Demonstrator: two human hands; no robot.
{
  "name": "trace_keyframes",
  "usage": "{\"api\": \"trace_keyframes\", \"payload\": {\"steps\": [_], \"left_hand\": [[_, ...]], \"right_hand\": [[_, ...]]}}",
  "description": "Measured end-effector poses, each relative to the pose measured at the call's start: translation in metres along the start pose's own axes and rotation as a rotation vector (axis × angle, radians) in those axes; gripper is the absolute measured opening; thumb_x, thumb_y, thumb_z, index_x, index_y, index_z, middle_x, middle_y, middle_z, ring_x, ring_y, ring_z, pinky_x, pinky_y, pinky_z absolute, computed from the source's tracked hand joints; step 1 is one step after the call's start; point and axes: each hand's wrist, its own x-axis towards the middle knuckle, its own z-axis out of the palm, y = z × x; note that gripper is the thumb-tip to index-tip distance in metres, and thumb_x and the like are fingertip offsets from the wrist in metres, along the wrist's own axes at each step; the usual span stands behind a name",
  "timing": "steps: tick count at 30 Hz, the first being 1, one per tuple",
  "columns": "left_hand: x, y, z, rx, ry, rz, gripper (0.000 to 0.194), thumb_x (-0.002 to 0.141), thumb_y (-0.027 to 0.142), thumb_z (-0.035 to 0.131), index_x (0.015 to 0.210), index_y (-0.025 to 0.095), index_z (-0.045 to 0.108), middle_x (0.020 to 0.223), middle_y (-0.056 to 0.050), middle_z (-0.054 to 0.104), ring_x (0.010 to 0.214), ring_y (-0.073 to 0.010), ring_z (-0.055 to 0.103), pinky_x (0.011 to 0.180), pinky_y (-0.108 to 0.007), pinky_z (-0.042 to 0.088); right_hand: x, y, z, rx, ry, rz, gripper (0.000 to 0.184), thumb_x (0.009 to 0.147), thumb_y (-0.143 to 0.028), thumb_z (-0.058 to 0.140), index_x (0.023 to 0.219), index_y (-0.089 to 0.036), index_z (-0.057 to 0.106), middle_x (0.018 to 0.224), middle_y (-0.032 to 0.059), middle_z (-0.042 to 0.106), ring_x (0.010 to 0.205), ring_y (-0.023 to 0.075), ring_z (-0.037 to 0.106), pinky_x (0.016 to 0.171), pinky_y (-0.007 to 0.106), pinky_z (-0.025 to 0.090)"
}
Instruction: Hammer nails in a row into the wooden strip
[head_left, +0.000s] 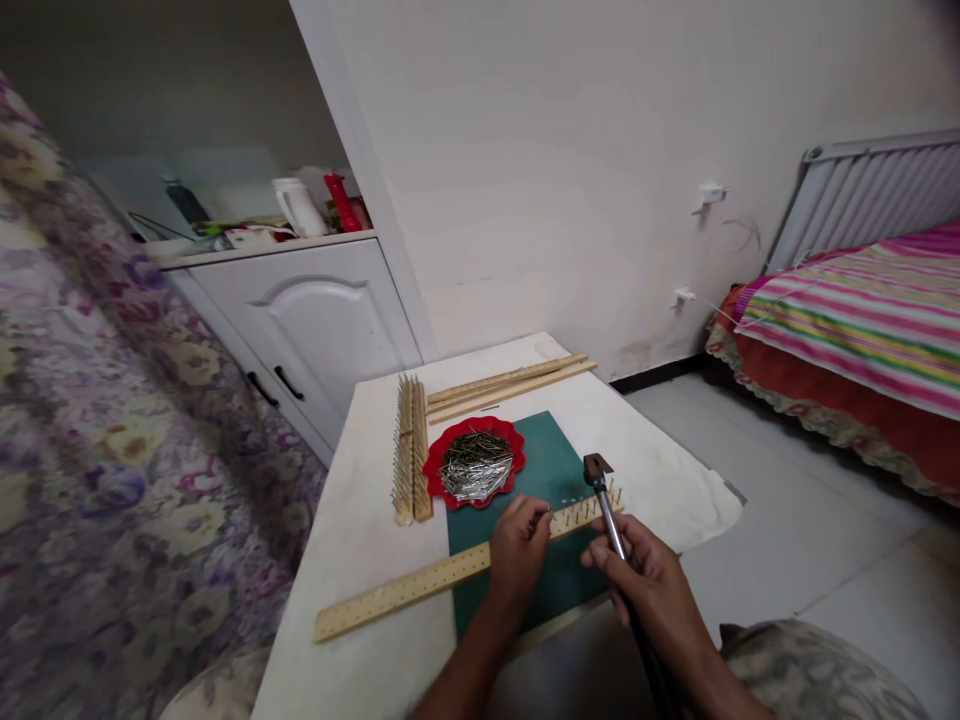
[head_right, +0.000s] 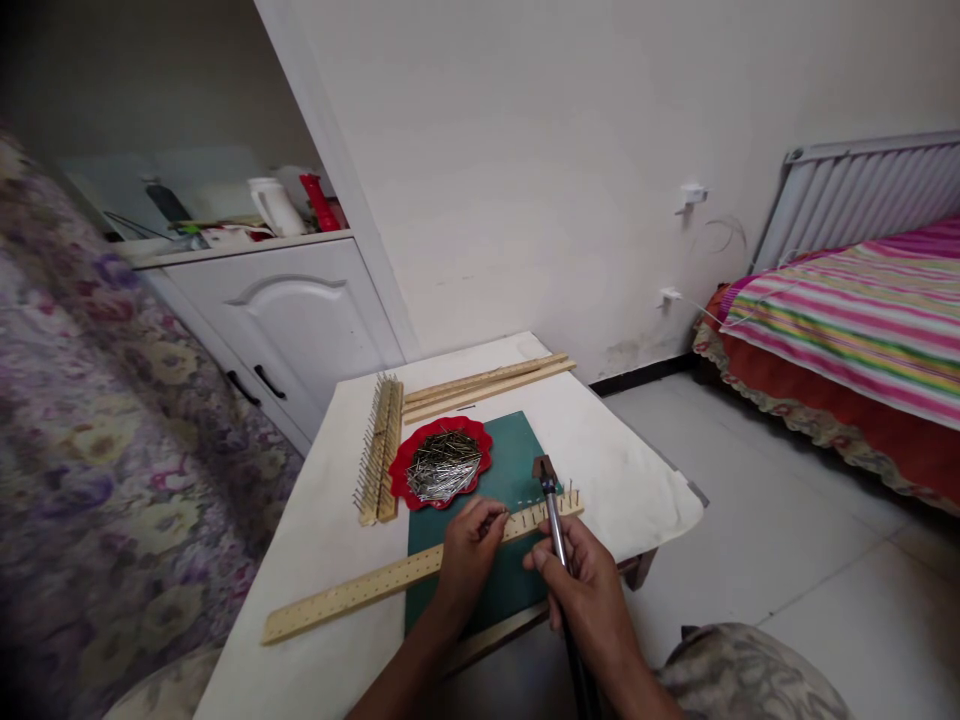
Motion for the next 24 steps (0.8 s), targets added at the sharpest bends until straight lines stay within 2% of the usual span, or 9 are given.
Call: {"api": "trace_keyframes", "payload": {"steps": [8,24], "left_hand": [[-0.0009,0.0032,0.0013,0.032,0.003,0.005,0.016,0.082,0.020,0.045,0.074,0.018,0.059,0.073,0.000,0.055,0.069,-0.0111,0.052,0.063,-0.021,0.037],[0.0016,-0.0001,0.0061,0.040,0.018,-0.027,0.014,0.077,0.019,0.048,0.070,0.018,0.060,0.069,0.002,0.055,0.059,-0.0089,0.048,0.056,-0.020,0.033]], "right_hand": [[-0.0003,-0.0001,-0.0008,-0.028,-0.009,0.002,0.027,0.079,-0.039,0.059,0.096,-0.019,0.051,0.073,-0.0012,0.064,0.028,0.0003,0.035,0.028,0.015,0.024],[-0.0044,-0.0003,0.0012,-0.004,-0.160,0.071,0.024,0.080,-0.035,0.059,0.094,-0.019,0.048,0.066,-0.0024,0.065,0.026,-0.0007,0.037,0.029,0.012,0.023]]}}
